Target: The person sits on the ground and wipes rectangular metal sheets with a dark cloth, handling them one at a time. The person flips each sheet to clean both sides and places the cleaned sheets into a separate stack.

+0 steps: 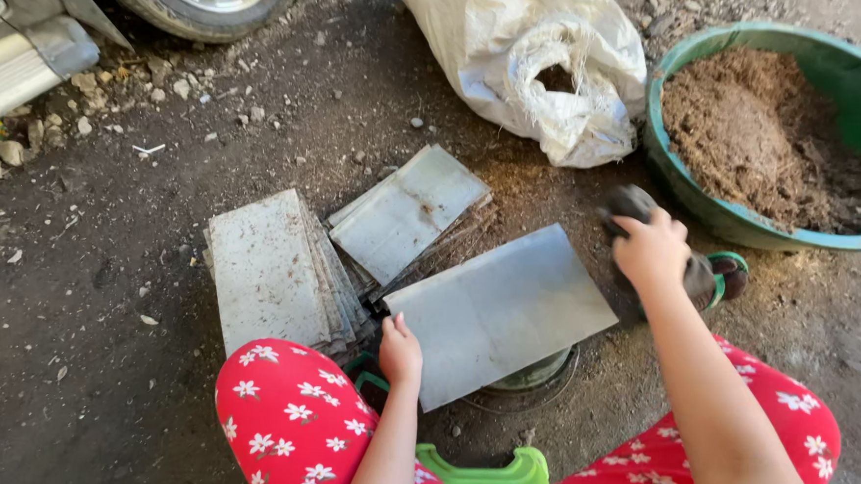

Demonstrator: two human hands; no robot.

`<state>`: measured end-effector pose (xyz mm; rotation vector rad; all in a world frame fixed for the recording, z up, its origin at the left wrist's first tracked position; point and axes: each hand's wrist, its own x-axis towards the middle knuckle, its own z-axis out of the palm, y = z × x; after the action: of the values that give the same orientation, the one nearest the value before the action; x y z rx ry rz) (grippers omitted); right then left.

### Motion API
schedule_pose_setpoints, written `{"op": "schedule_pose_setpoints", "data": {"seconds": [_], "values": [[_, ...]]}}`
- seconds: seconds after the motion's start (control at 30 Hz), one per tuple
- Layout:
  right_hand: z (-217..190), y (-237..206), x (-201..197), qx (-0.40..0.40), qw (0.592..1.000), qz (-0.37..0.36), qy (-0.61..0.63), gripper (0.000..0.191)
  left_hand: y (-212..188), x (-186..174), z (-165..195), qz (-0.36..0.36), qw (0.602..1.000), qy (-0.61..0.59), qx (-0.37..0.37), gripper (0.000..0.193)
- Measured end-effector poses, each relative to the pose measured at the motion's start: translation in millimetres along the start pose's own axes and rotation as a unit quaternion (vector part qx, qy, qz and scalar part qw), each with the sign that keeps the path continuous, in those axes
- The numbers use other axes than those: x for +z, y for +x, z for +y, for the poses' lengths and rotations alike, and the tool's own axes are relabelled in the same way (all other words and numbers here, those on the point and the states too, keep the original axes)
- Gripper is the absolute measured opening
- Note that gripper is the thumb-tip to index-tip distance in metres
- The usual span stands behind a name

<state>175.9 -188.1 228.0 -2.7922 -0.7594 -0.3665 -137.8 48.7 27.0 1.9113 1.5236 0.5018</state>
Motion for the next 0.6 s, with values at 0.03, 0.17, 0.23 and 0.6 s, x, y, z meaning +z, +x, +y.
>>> {"op": "schedule_pose_setpoints", "data": {"seconds": [0.03, 0.17, 0.23, 0.6], "values": [[-27, -8, -10, -0.035, 0.999, -0.020, 0.001, 0.036, 0, 2, 0, 0.000, 1.000, -0.013, 0.013, 0.040], [-177, -64, -12, -0.165, 0.950, -0.258, -0.054, 0.042, 5, 10, -2, -0.023, 0.999, -0.025, -0.011, 0.037], [-234, -122, 1, -0.265, 0.915, -0.302, 0.025, 0.046, 8, 12, -10, -0.034, 0.997, -0.059, -0.020, 0.036], [-133, 1, 100, -0.027, 0.985, -0.152, -0.083, 0.033, 20, 18, -17, -0.007, 0.999, -0.028, -0.022, 0.033]]}}
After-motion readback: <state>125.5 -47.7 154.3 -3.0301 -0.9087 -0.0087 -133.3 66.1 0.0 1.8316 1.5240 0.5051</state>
